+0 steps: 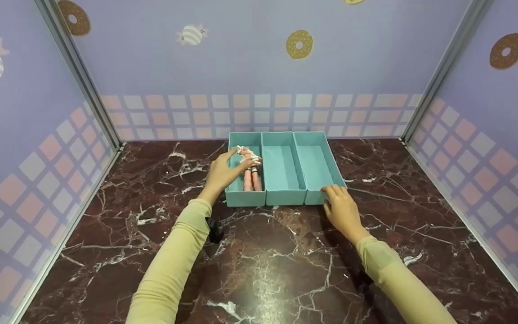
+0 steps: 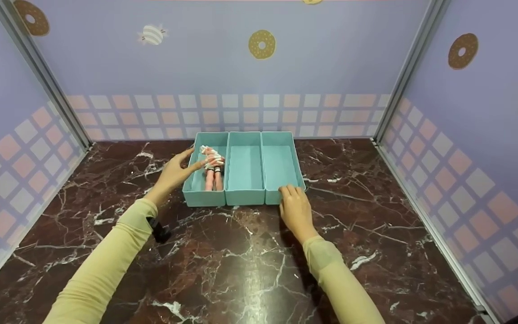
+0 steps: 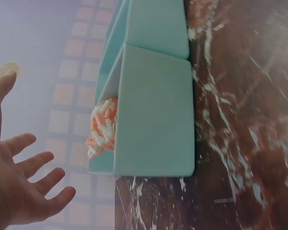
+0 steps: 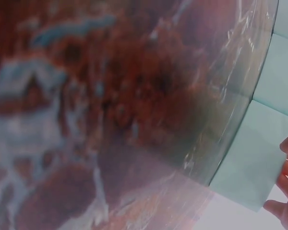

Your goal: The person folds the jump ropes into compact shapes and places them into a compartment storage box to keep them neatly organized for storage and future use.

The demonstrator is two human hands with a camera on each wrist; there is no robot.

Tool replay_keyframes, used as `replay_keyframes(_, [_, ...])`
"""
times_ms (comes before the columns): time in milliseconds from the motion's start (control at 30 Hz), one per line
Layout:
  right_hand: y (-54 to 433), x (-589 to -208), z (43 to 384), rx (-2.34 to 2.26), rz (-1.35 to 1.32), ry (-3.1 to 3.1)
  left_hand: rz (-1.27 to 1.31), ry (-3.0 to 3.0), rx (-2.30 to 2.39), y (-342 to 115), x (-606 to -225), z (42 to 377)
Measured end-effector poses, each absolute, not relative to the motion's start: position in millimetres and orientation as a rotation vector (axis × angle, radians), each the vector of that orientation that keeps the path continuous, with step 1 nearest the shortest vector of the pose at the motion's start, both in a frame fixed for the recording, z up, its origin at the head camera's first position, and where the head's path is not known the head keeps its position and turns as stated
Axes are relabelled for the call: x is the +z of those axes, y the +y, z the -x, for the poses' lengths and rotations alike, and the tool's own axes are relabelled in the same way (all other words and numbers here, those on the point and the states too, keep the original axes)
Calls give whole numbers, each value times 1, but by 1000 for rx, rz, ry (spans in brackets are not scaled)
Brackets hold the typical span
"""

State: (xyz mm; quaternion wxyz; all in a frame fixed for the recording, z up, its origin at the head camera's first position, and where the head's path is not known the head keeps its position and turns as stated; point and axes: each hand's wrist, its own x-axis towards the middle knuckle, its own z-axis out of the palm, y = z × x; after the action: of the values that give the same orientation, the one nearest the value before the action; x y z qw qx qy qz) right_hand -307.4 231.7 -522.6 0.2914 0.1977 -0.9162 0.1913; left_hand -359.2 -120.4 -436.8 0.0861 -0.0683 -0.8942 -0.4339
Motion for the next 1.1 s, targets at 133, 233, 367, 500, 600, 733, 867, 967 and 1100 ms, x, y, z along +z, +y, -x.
replay_keyframes(133, [230,-523,307,484,-539,-2443,259,-2723,-1222,-131,-444,353])
replay_keyframes(233, [228,-523,307,456,-572,-2457,293,-2742,-1183,-140,-450,346])
replay_keyframes(367, [228,-521,307,429,-632,-2472,349,-2742,-1105,-148,-457,335])
replay_keyframes(500, [229,-517,308,406,-667,-2473,410,-2781,-962,-150,-460,323])
replay_keyframes(600, [230,-513,307,377,-692,-2498,458,-2816,-871,-152,-459,314])
replay_keyframes(733, [230,-509,301,323,-677,-2610,528,-2843,-751,-156,-460,300])
replay_keyframes(867, [230,-504,296,269,-621,-2736,593,-2855,-620,-163,-463,291])
replay_keyframes(967, [233,-502,293,241,-611,-2796,611,-2870,-580,-168,-463,287])
replay_keyframes(1100, [237,-499,287,260,-638,-2865,628,-2898,-575,-175,-463,281])
